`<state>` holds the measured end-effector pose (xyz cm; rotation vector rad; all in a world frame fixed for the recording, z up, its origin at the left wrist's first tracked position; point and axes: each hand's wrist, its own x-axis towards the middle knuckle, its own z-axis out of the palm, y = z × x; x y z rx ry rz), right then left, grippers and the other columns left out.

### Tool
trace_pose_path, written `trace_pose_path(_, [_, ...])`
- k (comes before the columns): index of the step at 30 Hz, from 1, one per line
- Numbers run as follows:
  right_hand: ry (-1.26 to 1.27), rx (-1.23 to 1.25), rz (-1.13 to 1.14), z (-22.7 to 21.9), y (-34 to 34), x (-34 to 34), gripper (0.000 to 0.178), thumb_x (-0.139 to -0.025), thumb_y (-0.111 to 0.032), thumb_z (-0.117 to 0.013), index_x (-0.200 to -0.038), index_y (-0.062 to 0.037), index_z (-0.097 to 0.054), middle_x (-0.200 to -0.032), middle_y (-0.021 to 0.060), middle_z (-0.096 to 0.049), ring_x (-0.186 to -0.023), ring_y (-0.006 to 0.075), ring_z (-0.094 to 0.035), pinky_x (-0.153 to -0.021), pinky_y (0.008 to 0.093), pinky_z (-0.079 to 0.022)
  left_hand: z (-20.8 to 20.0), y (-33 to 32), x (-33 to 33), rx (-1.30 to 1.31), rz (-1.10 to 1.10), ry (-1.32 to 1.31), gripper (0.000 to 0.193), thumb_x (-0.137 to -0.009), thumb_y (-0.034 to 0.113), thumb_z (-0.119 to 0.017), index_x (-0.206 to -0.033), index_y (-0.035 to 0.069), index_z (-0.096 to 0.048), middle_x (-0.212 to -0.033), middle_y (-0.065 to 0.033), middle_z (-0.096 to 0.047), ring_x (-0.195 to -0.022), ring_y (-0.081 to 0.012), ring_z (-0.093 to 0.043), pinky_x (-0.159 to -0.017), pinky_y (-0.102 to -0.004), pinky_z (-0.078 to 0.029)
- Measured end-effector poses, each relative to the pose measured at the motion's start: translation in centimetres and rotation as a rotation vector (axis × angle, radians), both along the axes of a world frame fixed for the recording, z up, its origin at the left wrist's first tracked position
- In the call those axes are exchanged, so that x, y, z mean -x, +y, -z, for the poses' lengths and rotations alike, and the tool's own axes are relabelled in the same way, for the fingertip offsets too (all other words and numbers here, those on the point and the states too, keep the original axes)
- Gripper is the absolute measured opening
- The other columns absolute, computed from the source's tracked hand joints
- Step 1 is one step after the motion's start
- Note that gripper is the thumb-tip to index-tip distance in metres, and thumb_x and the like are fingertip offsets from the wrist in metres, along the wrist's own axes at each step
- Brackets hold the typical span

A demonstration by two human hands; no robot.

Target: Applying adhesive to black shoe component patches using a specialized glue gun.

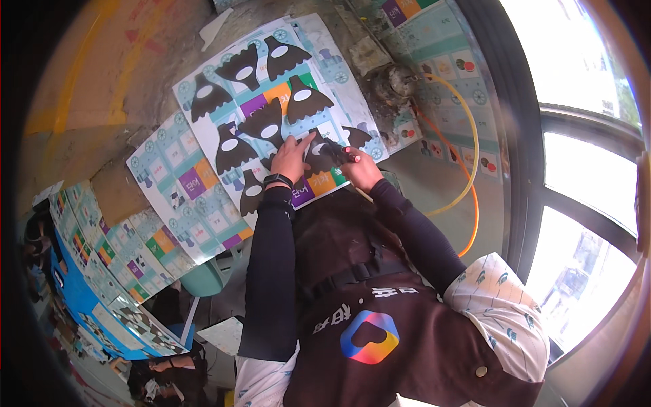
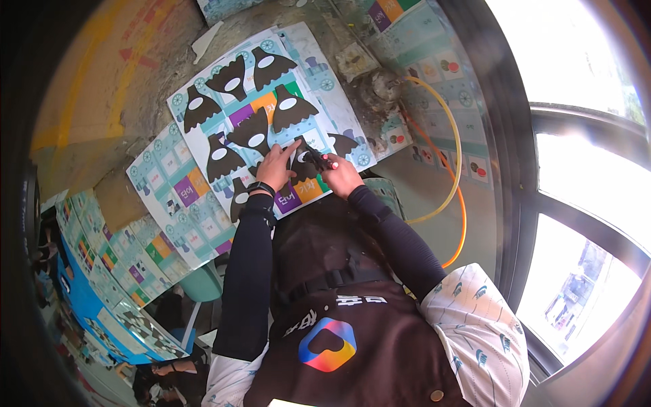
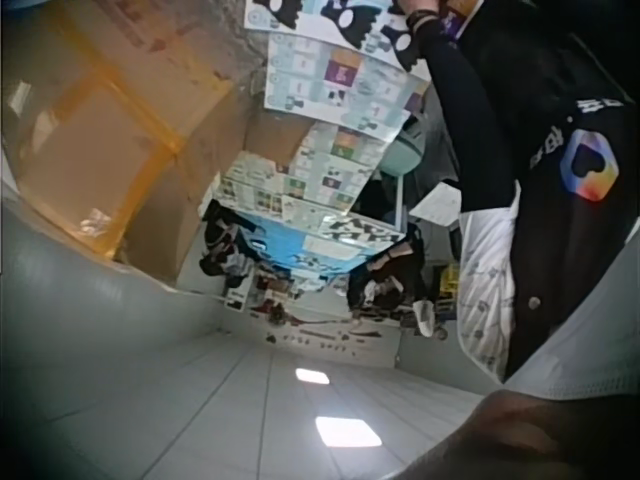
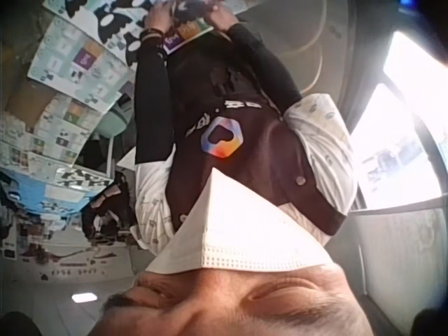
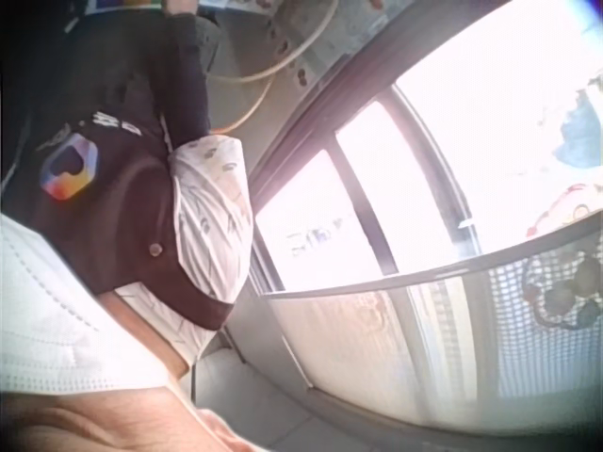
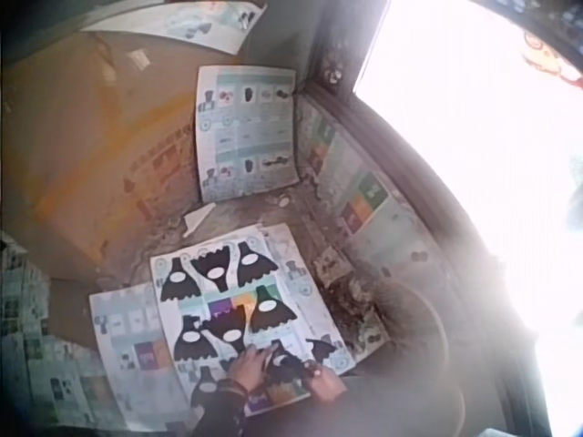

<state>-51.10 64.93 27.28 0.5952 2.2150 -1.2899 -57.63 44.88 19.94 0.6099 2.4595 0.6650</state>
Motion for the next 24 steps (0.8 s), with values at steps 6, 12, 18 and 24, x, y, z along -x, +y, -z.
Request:
trace_pose_path(6, [-0.071,0.047,-0.079,-0.4,0.7,-0.2,0.028,-0.072,-0.014,-0.059,-0.097,0.0005,-0.059,-0.081,0.0219,-0.062,-0.077,0.0372,-0.06,-0.072,0.042,-0.048,0.0,0.1,0.3,-0.006,0.002,-0.031,0.092,-0.068,0.008,-0.082,-0.145,0.035,-0.038,-0.107,-0.0121,-0.05,-0.105,-0.0319,-0.056,-0.088,-0.0425,-0.049])
trace_pose_path(12, [0.017,0.004,-0.02,0.5,1.1,-0.4,0.027,-0.075,-0.016,-0.059,-0.096,0.0012,-0.058,-0.09,0.0255,-0.063,-0.086,0.0443,-0.059,-0.077,0.0458,-0.047,-0.1,0.1,0.3,0.022,0.019,-0.026,0.092,-0.069,0.009,-0.082,-0.145,0.035,-0.037,-0.109,-0.0122,-0.05,-0.107,-0.0318,-0.056,-0.09,-0.0424,-0.049])
trace_pose_path(18, [0.01,-0.128,-0.036,-0.4,1.6,-1.1,0.027,-0.079,-0.019,-0.058,-0.097,0.001,-0.058,-0.092,0.027,-0.064,-0.092,0.0459,-0.059,-0.079,0.0462,-0.047,-0.6,0.2,0.3,0.018,0.003,-0.081,0.088,-0.07,0.007,-0.08,-0.145,0.033,-0.04,-0.11,-0.013,-0.05,-0.108,-0.0318,-0.056,-0.092,-0.0412,-0.048])
trace_pose_path(24, [-0.07,0.041,-0.019,-0.4,0.7,-1.0,0.03,-0.078,-0.018,-0.057,-0.102,0.0002,-0.06,-0.093,0.0271,-0.064,-0.092,0.0448,-0.06,-0.08,0.0456,-0.048,-0.5,0.3,0.3,0.016,0.0,-0.038,0.091,-0.069,0.01,-0.082,-0.145,0.035,-0.038,-0.107,-0.0118,-0.05,-0.106,-0.0318,-0.056,-0.089,-0.0428,-0.049])
